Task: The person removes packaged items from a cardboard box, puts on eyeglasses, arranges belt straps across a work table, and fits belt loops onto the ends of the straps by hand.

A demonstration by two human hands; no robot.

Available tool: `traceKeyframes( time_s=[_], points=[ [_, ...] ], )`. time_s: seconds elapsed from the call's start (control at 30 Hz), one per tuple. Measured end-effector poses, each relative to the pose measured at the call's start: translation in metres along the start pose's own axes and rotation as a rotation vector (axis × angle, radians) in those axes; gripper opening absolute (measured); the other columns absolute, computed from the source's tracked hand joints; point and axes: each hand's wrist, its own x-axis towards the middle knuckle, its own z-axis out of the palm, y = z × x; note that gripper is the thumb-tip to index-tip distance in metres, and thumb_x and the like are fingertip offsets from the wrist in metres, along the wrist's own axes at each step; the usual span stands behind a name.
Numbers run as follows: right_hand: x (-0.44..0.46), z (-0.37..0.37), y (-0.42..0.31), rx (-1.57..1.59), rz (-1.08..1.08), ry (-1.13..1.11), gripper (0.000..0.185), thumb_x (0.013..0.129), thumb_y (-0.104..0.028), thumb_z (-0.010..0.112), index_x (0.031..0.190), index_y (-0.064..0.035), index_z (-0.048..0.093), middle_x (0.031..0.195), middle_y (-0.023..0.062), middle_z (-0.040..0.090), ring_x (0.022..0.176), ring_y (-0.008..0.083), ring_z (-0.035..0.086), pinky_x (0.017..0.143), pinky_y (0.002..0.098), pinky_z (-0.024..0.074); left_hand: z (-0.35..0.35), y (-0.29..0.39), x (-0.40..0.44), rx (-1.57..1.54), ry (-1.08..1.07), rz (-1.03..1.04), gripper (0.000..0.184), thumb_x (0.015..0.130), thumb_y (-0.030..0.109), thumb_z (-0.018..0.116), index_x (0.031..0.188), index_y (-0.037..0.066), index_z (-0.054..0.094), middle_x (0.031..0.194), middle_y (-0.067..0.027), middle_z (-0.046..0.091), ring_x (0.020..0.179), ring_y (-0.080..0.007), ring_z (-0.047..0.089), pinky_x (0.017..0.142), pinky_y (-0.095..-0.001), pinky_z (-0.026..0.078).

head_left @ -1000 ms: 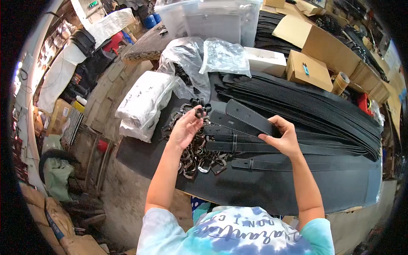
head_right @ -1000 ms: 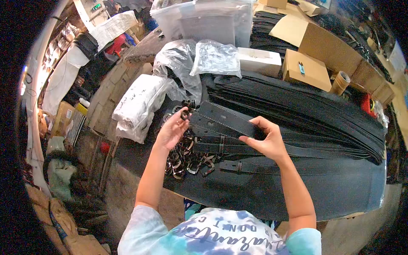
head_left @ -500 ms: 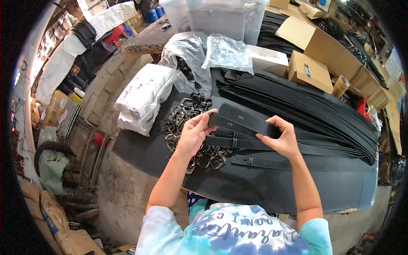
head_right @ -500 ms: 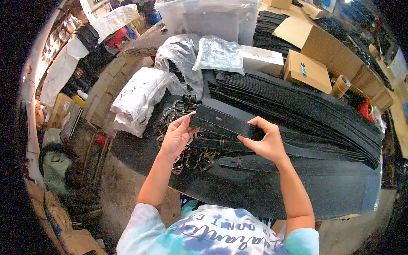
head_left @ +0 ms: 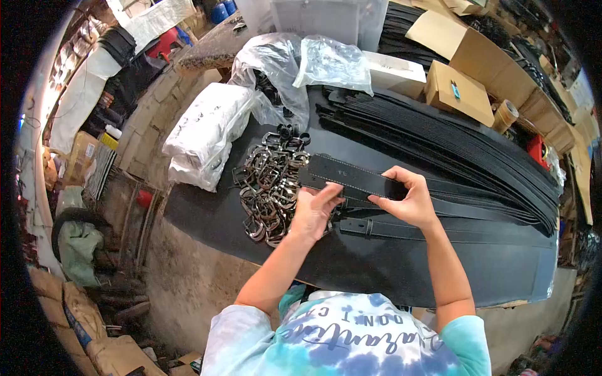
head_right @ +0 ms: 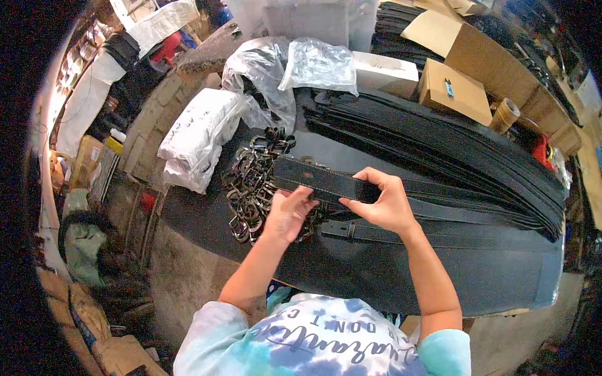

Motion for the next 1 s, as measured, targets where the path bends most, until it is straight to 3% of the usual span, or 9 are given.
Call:
traceKeyframes(
  time_s=[0.07, 0.17, 0.23, 0.37, 0.47, 0.57, 0.7, 0.87, 1.0],
  points=[
    [-0.001, 0.002, 0.0, -0.007, -0.021, -0.004, 0.022, 0.066, -0.002, 0.077, 0.081, -0.0021, 0.061, 0.072, -0.002, 0.06, 0.066, 0.0027, 0.052, 0.059, 0.0176, 0.0413, 0.015, -0.002, -0.009, 0.061, -0.007, 0.042, 0.021, 0.083, 0.007, 0.067, 0.102, 0.004, 0.059, 0.097, -0.0051, 0.064, 0.086, -0.0136, 0.062, 0.073, -0.0275, 0.052],
    [-0.003, -0.002, 0.002, -0.021, -0.027, 0.002, 0.026, 0.065, -0.007, 0.078, 0.084, -0.0009, 0.062, 0.075, 0.0037, 0.065, 0.07, 0.0069, 0.057, 0.064, 0.0231, 0.0459, -0.024, 0.009, 0.025, -0.182, 0.14, 0.054, 0.02, 0.087, 0.012, 0.063, 0.104, 0.002, 0.059, 0.098, -0.0057, 0.063, 0.089, -0.0144, 0.062, 0.077, -0.0282, 0.052],
    [-0.004, -0.006, 0.0, -0.011, 0.01, -0.01, 0.026, 0.065, -0.008, 0.079, 0.083, -0.0009, 0.062, 0.076, 0.0041, 0.065, 0.07, 0.0075, 0.058, 0.064, 0.0234, 0.0459, -0.022, 0.056, 0.038, -0.121, 0.061, 0.368, 0.022, 0.09, 0.016, 0.06, 0.107, 0.002, 0.06, 0.101, -0.0063, 0.064, 0.091, -0.0131, 0.061, 0.076, -0.0271, 0.051],
    [0.0, 0.001, 0.005, -0.039, -0.123, 0.023, 0.029, 0.065, -0.007, 0.079, 0.089, -0.0007, 0.064, 0.083, 0.0071, 0.067, 0.077, 0.0107, 0.061, 0.07, 0.0251, 0.0477, -0.083, 0.093, 0.114, 0.935, 0.29, 0.677, 0.026, 0.084, 0.017, 0.067, 0.103, -0.002, 0.064, 0.09, -0.0092, 0.068, 0.083, -0.0135, 0.064, 0.074, -0.0263, 0.05],
    [-0.001, 0.001, 0.004, -0.051, -0.152, 0.01, 0.032, 0.065, -0.008, 0.079, 0.093, -0.0009, 0.066, 0.087, 0.0088, 0.068, 0.08, 0.0141, 0.064, 0.075, 0.0262, 0.0483, -0.095, 0.097, 0.148, 1.371, 0.241, 0.544, 0.046, 0.073, 0.028, 0.076, 0.106, -0.002, 0.063, 0.095, -0.0171, 0.068, 0.079, -0.0193, 0.067, 0.073, -0.0311, 0.052],
    [-0.008, 0.004, 0.001, -0.019, -0.102, -0.028, 0.035, 0.064, -0.01, 0.08, 0.095, -0.0015, 0.066, 0.089, 0.0091, 0.069, 0.081, 0.0167, 0.065, 0.075, 0.0263, 0.0488, -0.101, 0.077, 0.17, 1.698, 0.335, 0.708, 0.053, 0.069, 0.033, 0.078, 0.105, -0.002, 0.063, 0.088, -0.0174, 0.065, 0.081, -0.0278, 0.065, 0.074, -0.0374, 0.051],
    [-0.012, 0.002, -0.004, -0.103, -0.115, -0.087, 0.038, 0.064, -0.013, 0.082, 0.097, -0.0022, 0.067, 0.086, 0.009, 0.068, 0.079, 0.0167, 0.065, 0.073, 0.0267, 0.0493, -0.101, 0.069, 0.178, 1.675, 0.38, 0.582, 0.045, 0.064, 0.028, 0.08, 0.096, 0.001, 0.066, 0.099, -0.0189, 0.062, 0.093, -0.0346, 0.06, 0.082, -0.0409, 0.048],
    [-0.007, 0.002, -0.002, -0.083, -0.14, -0.022, 0.044, 0.065, -0.016, 0.082, 0.102, -0.0004, 0.064, 0.094, 0.0117, 0.067, 0.085, 0.021, 0.065, 0.075, 0.0295, 0.0489, -0.118, 0.078, 0.172, 1.255, 0.278, 0.577, 0.031, 0.07, 0.016, 0.074, 0.096, 0.0, 0.067, 0.083, -0.0097, 0.069, 0.075, -0.016, 0.065, 0.07, -0.0292, 0.051],
    [-0.003, 0.003, -0.002, -0.131, -0.108, -0.04, 0.046, 0.067, -0.017, 0.081, 0.105, 0.0006, 0.061, 0.097, 0.013, 0.066, 0.088, 0.023, 0.064, 0.078, 0.0305, 0.0482, -0.124, 0.081, 0.169, 1.203, 0.307, 0.669, 0.026, 0.066, 0.013, 0.072, 0.085, -0.002, 0.063, 0.071, -0.0098, 0.066, 0.065, -0.0137, 0.062, 0.063, -0.0274, 0.049]
  ],
)
